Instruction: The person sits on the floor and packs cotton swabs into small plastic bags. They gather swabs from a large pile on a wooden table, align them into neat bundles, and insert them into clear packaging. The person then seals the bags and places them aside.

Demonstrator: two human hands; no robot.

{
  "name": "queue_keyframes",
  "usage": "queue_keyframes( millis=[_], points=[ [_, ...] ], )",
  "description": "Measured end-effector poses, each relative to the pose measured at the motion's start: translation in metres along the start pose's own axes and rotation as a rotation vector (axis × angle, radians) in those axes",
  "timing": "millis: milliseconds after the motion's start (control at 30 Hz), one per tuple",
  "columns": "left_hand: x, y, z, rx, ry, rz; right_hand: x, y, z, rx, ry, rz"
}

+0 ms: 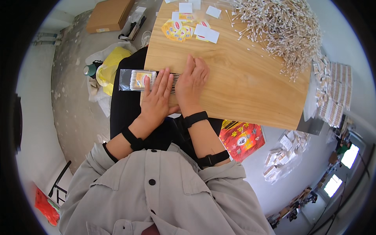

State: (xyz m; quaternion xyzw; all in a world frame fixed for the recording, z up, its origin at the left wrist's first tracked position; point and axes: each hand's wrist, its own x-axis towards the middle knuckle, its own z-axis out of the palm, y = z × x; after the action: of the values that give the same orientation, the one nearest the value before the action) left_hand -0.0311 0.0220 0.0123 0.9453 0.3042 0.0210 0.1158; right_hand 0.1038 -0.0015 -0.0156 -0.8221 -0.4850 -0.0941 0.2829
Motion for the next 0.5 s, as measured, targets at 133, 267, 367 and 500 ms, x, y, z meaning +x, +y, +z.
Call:
queue_keyframes(
  millis=[133, 267, 367, 500],
  points=[
    [-0.006, 0.0, -0.01, -0.008, -0.005, 0.057, 0.002, -0.002, -0.002, 0.017, -0.026, 0.011],
    [-0.015, 0.002, -0.021, 0.046, -0.116, 0.126, 0.002, -0.003, -0.001, 0.01, -0.026, 0.003],
    [-0.016, 0.004, -0.03, 0.08, -0.125, 0.133, 0.002, -0.002, -0.001, 0.012, -0.033, 0.005],
    [-0.006, 0.001, -0.017, 0.035, 0.018, 0.104, 0.002, -0.001, 0.0, 0.019, -0.03, 0.018]
  ],
)
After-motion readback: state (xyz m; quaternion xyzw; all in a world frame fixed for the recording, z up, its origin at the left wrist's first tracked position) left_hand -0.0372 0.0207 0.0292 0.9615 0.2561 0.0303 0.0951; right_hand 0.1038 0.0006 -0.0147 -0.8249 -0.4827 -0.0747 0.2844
